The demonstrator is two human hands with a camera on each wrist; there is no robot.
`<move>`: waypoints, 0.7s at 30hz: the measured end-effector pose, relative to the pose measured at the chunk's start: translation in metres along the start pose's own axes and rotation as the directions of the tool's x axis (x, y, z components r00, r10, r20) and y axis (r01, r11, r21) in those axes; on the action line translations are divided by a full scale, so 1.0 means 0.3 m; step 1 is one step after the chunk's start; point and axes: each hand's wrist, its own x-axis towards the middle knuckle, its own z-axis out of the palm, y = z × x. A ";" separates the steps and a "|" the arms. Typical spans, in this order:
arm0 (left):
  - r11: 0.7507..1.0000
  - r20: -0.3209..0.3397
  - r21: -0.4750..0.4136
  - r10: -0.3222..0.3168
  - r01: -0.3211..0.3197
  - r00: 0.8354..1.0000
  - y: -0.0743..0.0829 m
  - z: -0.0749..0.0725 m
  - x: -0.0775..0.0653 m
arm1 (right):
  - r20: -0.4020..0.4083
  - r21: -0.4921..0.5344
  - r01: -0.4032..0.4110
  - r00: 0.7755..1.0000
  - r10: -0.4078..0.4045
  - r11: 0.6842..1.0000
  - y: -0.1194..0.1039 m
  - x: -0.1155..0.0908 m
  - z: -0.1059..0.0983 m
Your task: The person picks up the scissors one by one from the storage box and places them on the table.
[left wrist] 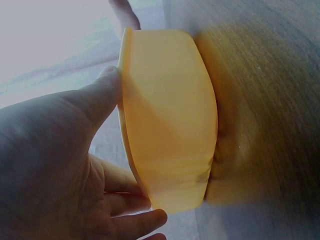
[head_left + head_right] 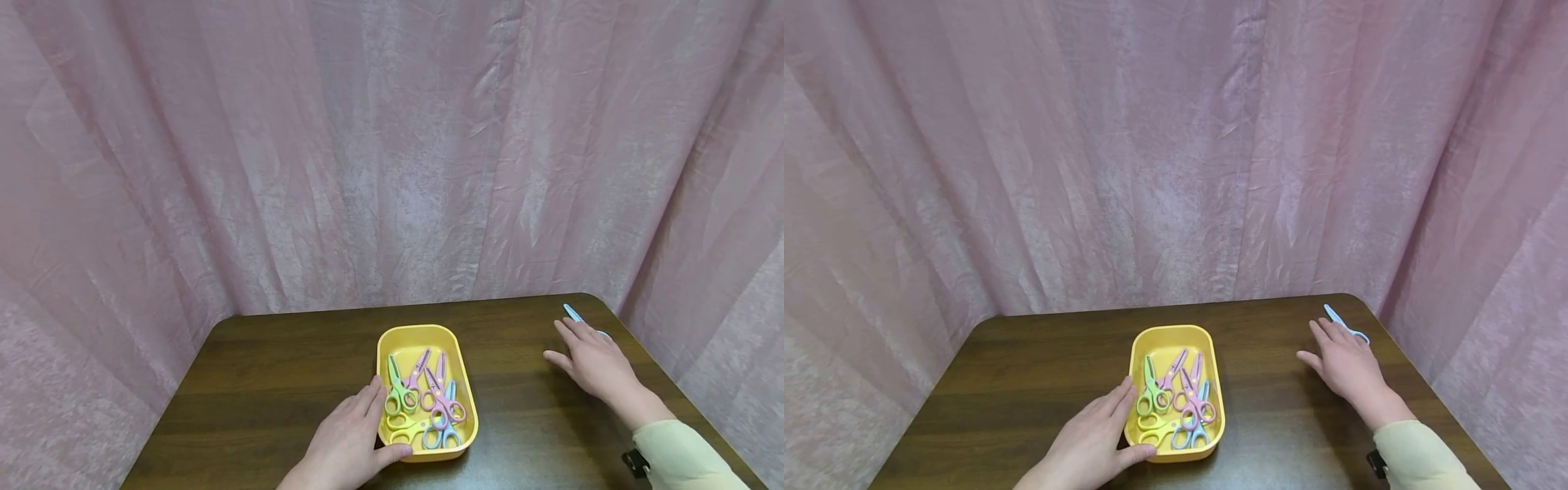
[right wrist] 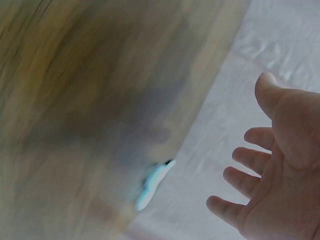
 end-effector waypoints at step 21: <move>1.000 0.000 -0.005 -0.002 0.002 1.000 0.002 -0.004 0.002 | -0.073 -0.031 0.251 0.965 -0.252 0.968 -0.306 -0.018 -0.076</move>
